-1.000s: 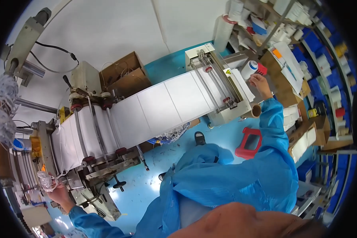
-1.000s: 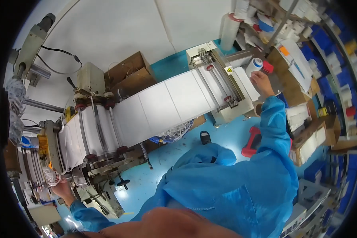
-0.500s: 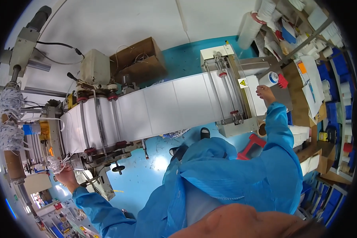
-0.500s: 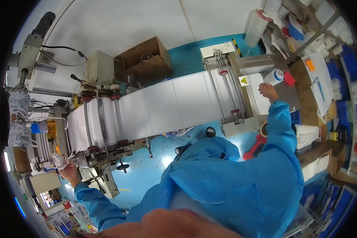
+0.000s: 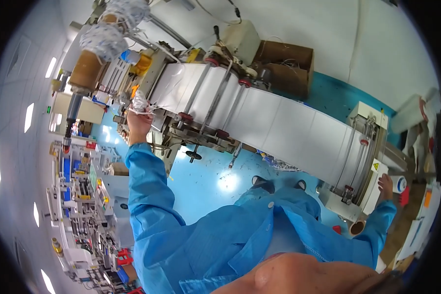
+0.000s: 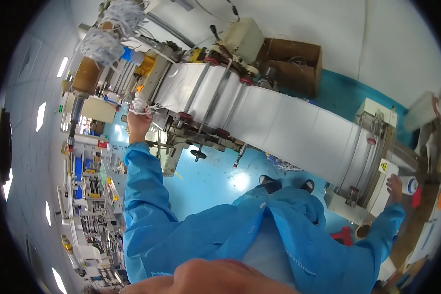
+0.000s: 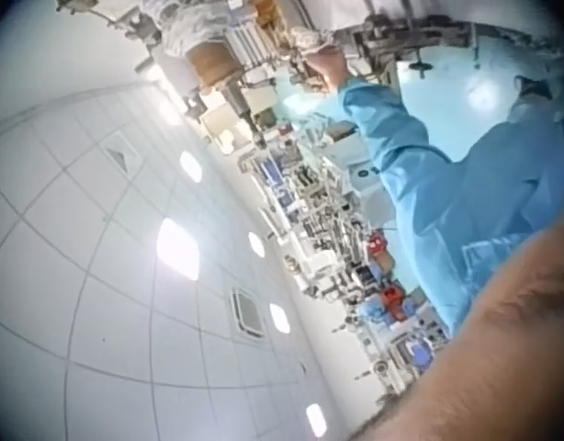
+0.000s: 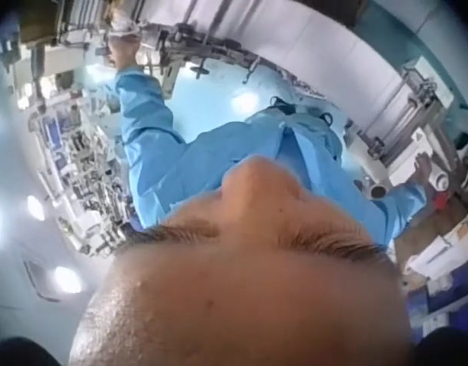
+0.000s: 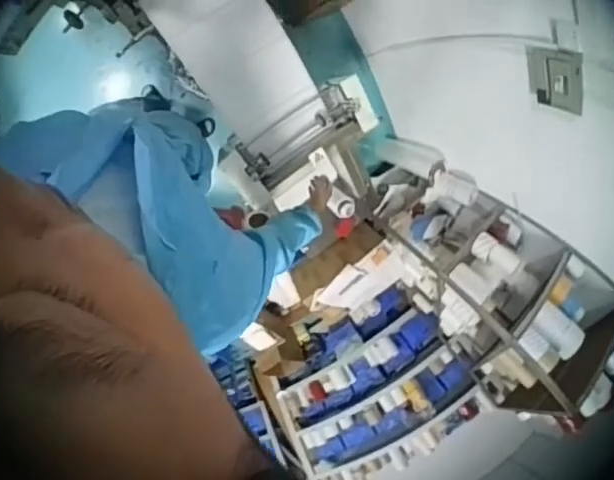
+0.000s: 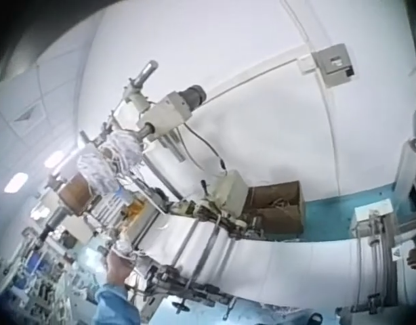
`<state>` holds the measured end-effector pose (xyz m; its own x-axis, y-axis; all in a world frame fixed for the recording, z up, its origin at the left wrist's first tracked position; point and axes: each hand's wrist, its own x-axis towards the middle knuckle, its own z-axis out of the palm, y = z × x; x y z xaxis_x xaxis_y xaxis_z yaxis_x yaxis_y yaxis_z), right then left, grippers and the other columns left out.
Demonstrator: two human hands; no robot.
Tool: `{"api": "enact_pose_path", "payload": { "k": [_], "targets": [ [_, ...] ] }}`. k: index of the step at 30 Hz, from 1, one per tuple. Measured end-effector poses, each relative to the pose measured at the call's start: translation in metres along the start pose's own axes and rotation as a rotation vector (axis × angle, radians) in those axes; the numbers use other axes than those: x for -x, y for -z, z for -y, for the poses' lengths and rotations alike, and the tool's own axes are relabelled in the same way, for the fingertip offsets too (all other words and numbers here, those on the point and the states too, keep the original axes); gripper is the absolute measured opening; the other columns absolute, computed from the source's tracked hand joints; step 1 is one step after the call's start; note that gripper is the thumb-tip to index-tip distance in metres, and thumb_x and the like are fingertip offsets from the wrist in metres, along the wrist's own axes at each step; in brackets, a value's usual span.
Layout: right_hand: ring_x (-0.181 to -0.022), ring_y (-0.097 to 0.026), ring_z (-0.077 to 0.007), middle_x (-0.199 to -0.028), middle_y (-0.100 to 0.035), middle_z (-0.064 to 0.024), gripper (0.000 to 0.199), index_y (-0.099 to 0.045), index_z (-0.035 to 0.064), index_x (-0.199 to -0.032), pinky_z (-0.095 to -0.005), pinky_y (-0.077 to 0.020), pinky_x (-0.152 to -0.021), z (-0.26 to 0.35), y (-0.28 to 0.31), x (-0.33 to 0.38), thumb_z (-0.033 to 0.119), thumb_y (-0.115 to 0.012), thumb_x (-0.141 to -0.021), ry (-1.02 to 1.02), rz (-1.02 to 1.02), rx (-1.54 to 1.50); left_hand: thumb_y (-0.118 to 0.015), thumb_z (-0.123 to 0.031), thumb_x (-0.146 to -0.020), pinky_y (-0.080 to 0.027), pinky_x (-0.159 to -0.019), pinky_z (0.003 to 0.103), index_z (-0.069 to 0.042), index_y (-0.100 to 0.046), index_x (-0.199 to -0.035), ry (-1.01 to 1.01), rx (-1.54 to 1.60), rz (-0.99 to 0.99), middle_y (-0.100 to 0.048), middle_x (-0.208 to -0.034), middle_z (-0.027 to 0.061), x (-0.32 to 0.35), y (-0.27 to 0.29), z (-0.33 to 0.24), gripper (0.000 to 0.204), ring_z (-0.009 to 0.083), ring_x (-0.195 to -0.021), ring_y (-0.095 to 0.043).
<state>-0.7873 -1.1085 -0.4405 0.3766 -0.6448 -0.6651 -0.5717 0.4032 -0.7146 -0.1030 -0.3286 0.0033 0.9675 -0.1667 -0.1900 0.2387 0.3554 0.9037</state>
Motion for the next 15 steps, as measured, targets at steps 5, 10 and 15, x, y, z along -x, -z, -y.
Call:
{"api": "enact_pose_path", "payload": {
  "k": [5, 10, 15],
  "targets": [
    [-0.097, -0.054, -0.0220, -0.116, -0.056, -0.0062, 0.063, -0.042, 0.0146, -0.136, -0.0401, -0.0393, -0.079, 0.003, -0.008, 0.003, 0.051, -0.059, -0.087, 0.012, 0.007, -0.034, -0.031, -0.046, -0.100, -0.048, -0.054, 0.029, -0.008, -0.056, -0.116, -0.010, -0.077, -0.012, -0.064, -0.100, 0.0116, 0.005, -0.002, -0.014, 0.049, 0.0182, -0.069, -0.058],
    [-0.114, -0.051, -0.0294, -0.127, -0.052, -0.0104, 0.068, -0.037, 0.0156, -0.139, -0.0482, -0.0365, -0.092, 0.005, -0.007, 0.004, 0.054, -0.057, -0.087, -0.016, 0.024, -0.034, -0.031, -0.043, -0.100, -0.048, -0.054, 0.029, -0.007, -0.057, -0.114, -0.062, -0.083, 0.003, -0.064, -0.099, 0.0119, -0.001, 0.007, -0.040, 0.047, 0.0184, -0.068, -0.058],
    [-0.117, -0.049, -0.0273, -0.131, -0.050, -0.0105, 0.074, -0.034, 0.0176, -0.141, -0.0461, -0.0368, -0.094, 0.006, -0.018, 0.008, 0.059, -0.056, -0.084, -0.061, 0.014, -0.078, -0.037, -0.039, -0.099, -0.049, -0.056, 0.028, -0.008, -0.057, -0.112, -0.157, -0.166, -0.025, -0.064, -0.096, 0.0103, 0.020, 0.010, -0.071, 0.040, 0.0183, -0.066, -0.057]
  ]
}}
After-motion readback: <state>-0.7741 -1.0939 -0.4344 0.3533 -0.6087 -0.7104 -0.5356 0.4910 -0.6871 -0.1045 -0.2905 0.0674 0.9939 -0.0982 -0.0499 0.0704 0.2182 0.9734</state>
